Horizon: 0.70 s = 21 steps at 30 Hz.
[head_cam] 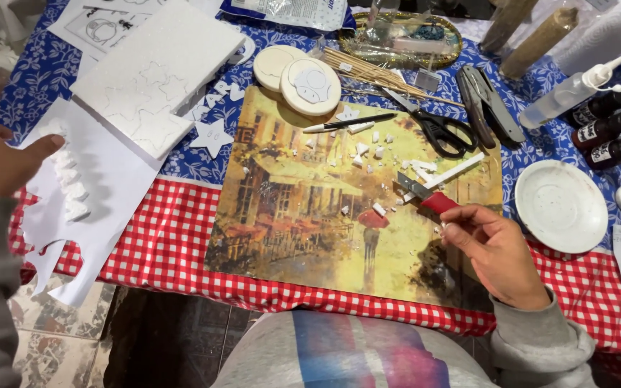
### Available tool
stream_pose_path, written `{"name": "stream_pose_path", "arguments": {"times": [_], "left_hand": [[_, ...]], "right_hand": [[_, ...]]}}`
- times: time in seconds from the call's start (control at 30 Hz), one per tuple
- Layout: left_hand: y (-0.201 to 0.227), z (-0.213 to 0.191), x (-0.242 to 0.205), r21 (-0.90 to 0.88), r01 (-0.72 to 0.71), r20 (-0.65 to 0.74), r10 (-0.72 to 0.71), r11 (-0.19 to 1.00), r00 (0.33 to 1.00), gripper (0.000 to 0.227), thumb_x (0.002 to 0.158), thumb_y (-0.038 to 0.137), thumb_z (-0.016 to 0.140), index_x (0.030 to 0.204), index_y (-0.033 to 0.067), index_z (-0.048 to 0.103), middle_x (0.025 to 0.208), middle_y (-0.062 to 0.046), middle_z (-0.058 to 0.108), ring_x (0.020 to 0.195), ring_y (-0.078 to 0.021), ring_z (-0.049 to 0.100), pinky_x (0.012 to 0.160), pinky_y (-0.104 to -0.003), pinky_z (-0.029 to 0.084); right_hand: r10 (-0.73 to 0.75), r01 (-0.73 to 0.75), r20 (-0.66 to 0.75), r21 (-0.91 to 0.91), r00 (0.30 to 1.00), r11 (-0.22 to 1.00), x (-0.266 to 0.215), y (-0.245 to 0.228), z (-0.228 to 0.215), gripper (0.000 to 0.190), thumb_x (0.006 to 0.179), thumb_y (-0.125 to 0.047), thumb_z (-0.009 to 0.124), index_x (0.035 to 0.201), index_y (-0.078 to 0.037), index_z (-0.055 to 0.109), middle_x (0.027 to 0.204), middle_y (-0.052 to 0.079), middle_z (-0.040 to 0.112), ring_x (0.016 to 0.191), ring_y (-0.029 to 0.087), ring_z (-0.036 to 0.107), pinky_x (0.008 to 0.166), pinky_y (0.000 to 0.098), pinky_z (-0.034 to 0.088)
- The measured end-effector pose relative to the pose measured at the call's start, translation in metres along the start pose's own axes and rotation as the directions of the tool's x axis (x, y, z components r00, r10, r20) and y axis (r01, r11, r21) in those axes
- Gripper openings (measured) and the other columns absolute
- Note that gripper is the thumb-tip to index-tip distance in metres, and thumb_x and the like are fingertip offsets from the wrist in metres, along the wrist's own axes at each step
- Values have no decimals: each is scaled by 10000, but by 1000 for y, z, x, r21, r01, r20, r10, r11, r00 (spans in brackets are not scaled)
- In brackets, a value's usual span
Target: Shaping, cutting, and gluing styrofoam pieces together on a workbench.
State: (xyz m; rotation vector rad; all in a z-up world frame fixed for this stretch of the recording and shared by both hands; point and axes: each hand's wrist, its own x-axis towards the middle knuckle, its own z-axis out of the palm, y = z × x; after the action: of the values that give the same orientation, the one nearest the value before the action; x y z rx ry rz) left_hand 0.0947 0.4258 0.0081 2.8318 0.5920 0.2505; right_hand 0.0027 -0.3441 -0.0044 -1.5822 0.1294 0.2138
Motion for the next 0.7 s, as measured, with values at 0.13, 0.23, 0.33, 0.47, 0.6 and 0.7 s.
{"name": "stream_pose_path", "arguments": {"times": [0.13,0.23,0.33,0.47,0.6,0.7], "left_hand": [[173,-46,-114,-536,-146,35,195,832,980,465,963,162,774,1332,-55,593,1008,-216,742,727,-251,684,583,-367,528],[261,-40,-183,-679,-350,26,497,645,867,312,945,110,711,1234,-3,674,1022,-97,795,891,-159,768,778,-305,616],[347,-15,-225,-786,-272,166,613,555,772,401,938,178,698,1298,22,619,1222,-150,732,1064,-227,748,838,-348,617],[423,31,-241,-936,-205,69,722,286,688,581,1067,312,536,1531,-9,400,1522,-251,520,1385,-329,544,1072,-468,529],[477,54,-232,-982,84,173,648,166,741,746,1111,541,270,1655,32,229,1649,-233,366,1502,-349,396,1148,-481,420],[517,85,-249,-998,24,49,610,49,791,784,1112,566,244,1650,0,182,1682,-237,275,1549,-350,297,1208,-458,327]], "right_hand": [[-97,113,82,-225,992,968,0,-23,10,228,864,-8,808,1012,21,637,923,9,640,786,61,595,699,232,514],[-82,113,102,-345,991,932,5,-52,26,216,882,-22,814,973,40,629,870,25,611,763,69,556,667,238,477],[-22,77,166,-339,986,938,17,-94,52,210,889,-72,765,1074,18,724,871,51,732,766,96,673,695,244,560],[12,-7,191,-26,981,1000,49,-81,57,252,952,-67,705,1182,34,709,989,74,748,866,129,708,772,278,595],[-162,75,231,346,959,935,57,-63,81,386,1071,-137,501,1413,34,550,1307,168,660,1184,237,668,1057,363,565],[-222,80,195,552,955,830,41,-63,111,497,1109,-246,374,1547,-11,387,1518,148,508,1376,254,522,1160,376,455]]}}
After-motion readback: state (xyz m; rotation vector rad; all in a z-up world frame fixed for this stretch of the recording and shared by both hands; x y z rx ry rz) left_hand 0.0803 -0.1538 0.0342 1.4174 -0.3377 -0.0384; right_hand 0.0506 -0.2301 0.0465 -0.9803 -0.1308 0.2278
